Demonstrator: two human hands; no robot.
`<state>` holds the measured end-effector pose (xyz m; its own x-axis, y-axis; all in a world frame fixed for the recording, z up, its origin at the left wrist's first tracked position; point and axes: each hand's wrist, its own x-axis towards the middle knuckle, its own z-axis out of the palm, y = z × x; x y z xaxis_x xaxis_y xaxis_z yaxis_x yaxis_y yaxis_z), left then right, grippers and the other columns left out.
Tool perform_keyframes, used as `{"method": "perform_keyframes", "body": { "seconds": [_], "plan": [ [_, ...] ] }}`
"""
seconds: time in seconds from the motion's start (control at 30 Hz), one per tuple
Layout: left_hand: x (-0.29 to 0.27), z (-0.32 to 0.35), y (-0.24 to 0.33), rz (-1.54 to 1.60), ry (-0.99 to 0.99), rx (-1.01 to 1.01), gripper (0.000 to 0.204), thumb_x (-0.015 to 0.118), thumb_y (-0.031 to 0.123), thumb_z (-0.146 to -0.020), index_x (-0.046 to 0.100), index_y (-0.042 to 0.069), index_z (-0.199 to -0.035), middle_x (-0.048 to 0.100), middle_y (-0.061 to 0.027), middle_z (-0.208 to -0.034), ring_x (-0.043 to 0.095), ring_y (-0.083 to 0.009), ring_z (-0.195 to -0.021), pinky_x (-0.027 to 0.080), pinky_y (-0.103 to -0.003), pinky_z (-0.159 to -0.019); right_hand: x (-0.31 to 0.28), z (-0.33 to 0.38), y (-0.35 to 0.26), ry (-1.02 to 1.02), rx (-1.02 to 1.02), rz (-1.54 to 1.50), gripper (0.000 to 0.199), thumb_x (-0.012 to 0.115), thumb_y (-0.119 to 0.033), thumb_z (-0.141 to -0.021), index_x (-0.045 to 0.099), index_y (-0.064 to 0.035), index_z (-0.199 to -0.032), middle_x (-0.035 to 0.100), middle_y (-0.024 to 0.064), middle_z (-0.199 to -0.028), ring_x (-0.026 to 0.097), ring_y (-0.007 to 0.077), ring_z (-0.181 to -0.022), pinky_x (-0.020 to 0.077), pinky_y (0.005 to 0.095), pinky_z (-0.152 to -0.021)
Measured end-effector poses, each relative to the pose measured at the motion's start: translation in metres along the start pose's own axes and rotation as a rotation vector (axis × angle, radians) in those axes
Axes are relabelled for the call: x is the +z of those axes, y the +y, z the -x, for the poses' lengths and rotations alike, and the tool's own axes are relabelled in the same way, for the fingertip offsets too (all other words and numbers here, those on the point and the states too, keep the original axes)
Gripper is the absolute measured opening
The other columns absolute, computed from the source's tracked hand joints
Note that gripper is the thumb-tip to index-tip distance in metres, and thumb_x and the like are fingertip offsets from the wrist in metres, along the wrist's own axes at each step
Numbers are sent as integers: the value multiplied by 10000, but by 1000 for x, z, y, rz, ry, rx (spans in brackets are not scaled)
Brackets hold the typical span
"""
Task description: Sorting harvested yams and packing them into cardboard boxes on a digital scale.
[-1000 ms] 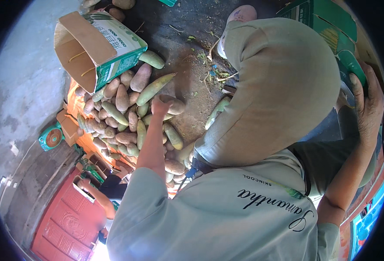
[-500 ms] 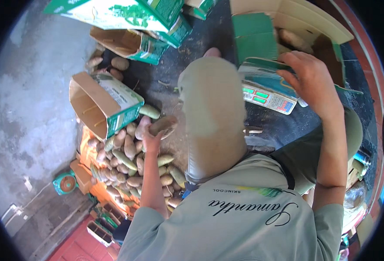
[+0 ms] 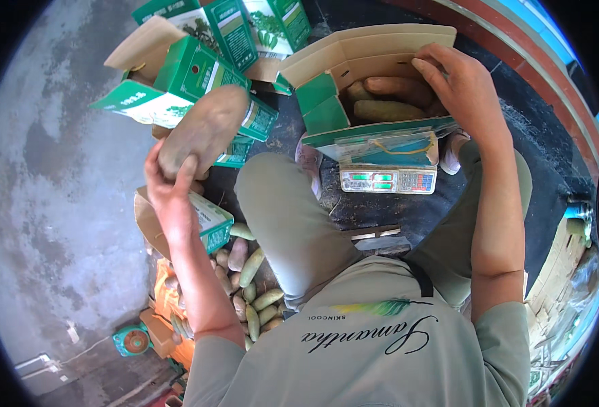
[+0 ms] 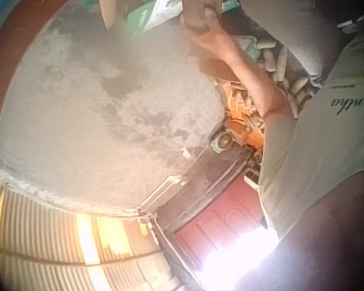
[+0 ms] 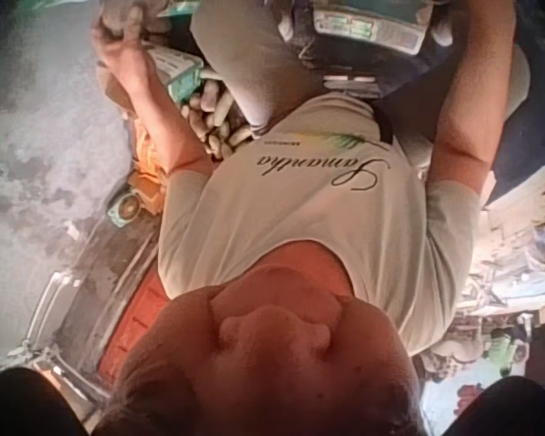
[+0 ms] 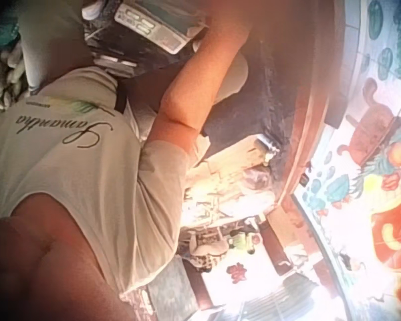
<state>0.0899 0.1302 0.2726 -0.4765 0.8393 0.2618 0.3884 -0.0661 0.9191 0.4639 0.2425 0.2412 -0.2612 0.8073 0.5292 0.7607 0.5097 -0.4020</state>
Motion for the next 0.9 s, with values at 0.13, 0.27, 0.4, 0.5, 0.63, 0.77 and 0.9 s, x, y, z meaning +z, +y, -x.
{"method": "perform_keyframes", "body": {
  "seconds": [0.13, 0.27, 0.4, 0.5, 0.63, 0.77, 0.9],
  "plan": [
    [80, -8, 32, 27, -329, 35, 529, 703, 32, -703, 483, 61, -1183, 505, -65, -1100, 503, -159, -1016, 433, -286, -871, -1, 4, 9, 32, 17, 18, 174, 569, -232, -827, 611, -65, -854, 627, 146, -757, 607, 336, -723, 482, 411, -632],
    [145, -20, 35, -290, -505, 348, 512, 721, 86, -672, 535, 99, -1149, 546, -60, -1075, 533, -178, -999, 446, -301, -851, -1, 4, 7, 47, 10, 11, 193, 574, -247, -818, 617, -60, -832, 626, 151, -735, 614, 324, -704, 489, 409, -620],
    [209, -20, 27, -505, -653, 548, 533, 741, 130, -649, 544, 79, -1141, 553, -116, -1112, 562, -255, -993, 454, -334, -857, -3, 4, 5, 22, 46, 29, 203, 578, -253, -815, 621, -55, -828, 622, 153, -716, 616, 322, -694, 491, 412, -616],
    [233, -27, 8, -631, -754, 622, 533, 748, 155, -649, 547, 85, -1138, 542, -141, -1108, 562, -307, -985, 462, -366, -843, -3, 4, 6, 59, 14, 21, 201, 584, -248, -805, 608, -48, -799, 613, 153, -686, 614, 323, -677, 490, 411, -603],
    [244, -26, 5, -997, -908, 637, 505, 738, 154, -660, 554, 96, -1127, 535, -145, -1053, 564, -338, -957, 479, -404, -791, -7, 5, 5, 1, 40, 11, 179, 589, -223, -804, 591, -44, -795, 604, 149, -716, 599, 333, -695, 479, 406, -614],
    [248, -21, 4, -1206, -962, 668, 495, 725, 149, -671, 549, 94, -1130, 531, -144, -1042, 565, -343, -958, 488, -407, -774, -7, 4, 4, -60, 59, 11, 158, 590, -204, -811, 593, -46, -823, 604, 140, -770, 588, 337, -732, 467, 407, -635],
    [249, -24, -4, -1294, -965, 619, 455, 685, 163, -712, 543, 111, -1141, 559, -156, -1029, 578, -342, -929, 492, -414, -759, -4, 1, -1, -72, 45, -15, 155, 590, -200, -809, 594, -46, -826, 603, 139, -763, 591, 331, -731, 465, 408, -632]
  ]
}}
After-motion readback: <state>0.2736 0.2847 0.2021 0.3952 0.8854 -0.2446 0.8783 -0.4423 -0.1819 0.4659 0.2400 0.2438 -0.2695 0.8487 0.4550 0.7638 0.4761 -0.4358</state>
